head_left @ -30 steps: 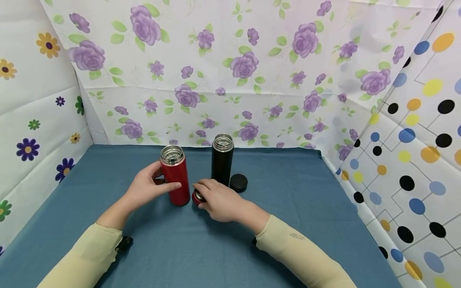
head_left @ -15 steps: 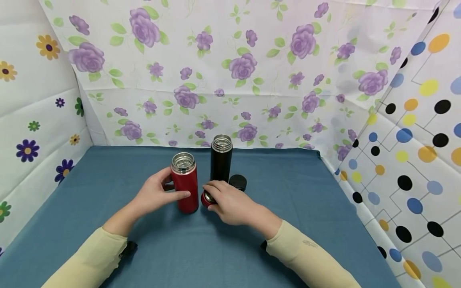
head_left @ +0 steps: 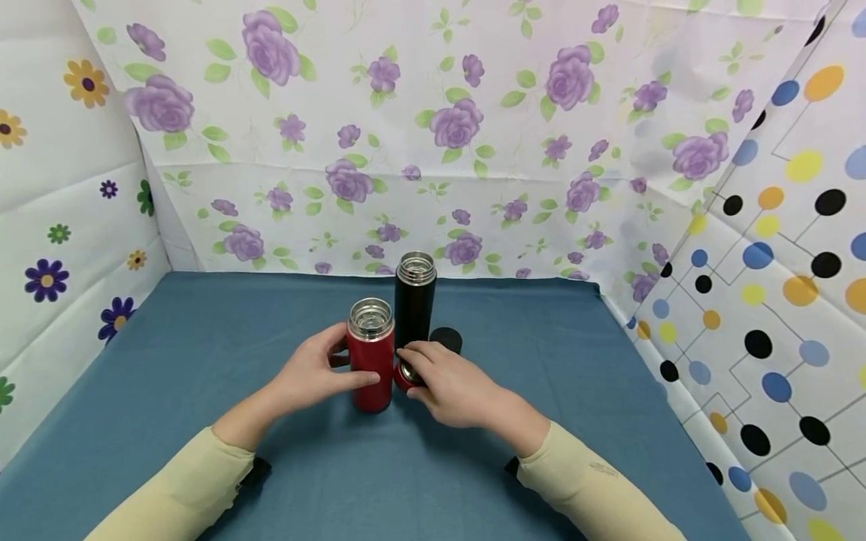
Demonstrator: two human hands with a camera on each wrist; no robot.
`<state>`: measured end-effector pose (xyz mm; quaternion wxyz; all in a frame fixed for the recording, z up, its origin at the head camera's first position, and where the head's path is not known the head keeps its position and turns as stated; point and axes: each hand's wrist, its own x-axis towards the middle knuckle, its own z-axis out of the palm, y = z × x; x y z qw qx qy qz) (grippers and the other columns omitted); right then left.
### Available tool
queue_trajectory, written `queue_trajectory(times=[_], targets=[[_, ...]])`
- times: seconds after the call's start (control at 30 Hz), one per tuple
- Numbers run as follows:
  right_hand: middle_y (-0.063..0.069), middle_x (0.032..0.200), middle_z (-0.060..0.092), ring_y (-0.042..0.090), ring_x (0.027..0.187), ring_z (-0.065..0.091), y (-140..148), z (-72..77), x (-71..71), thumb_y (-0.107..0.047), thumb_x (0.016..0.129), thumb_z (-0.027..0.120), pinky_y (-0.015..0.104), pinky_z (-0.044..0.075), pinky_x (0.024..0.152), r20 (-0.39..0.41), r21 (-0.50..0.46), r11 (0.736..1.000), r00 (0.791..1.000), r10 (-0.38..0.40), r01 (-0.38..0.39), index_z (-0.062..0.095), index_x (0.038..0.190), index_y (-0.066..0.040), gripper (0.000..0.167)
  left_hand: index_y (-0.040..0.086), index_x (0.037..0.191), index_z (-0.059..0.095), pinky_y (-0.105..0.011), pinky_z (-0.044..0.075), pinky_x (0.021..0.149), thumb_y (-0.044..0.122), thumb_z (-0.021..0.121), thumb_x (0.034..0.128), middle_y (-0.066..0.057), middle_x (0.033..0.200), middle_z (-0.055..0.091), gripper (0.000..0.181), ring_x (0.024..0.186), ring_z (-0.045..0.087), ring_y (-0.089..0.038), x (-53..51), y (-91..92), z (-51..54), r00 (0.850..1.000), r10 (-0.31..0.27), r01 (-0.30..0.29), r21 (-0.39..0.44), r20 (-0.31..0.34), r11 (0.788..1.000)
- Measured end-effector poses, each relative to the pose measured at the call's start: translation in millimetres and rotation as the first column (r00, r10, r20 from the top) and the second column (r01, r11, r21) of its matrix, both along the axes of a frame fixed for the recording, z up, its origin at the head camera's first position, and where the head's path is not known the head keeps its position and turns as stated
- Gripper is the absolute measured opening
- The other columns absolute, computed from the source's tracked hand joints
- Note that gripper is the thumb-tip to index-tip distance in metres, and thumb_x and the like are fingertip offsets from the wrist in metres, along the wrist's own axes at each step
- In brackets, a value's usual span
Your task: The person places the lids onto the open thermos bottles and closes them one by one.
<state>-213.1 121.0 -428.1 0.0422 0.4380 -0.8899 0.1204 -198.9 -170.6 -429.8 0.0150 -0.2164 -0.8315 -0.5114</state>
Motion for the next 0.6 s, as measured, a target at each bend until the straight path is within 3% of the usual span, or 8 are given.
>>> queue_trajectory(times=[0.6], targets=[[0.013, 0.157, 0.057, 0.028, 0.142, 0.058, 29.4, -2.0, 5.3, -0.029, 0.110, 0.074, 0.045, 0.054, 0.116, -0.018, -0.007, 1.000, 1.000, -0.002, 0.002, 0.053, 0.161, -0.005, 0.061, 0.016, 0.150, 0.063, -0.059, 0.060, 0.108, 0.028, 0.095, 0.0919, 0.000, 0.142, 0.070, 0.067, 0.129, 0.070, -0.027, 7.0, 28.4, -3.5, 0.996, -0.088, 0.088, 0.038, 0.003, 0.995]])
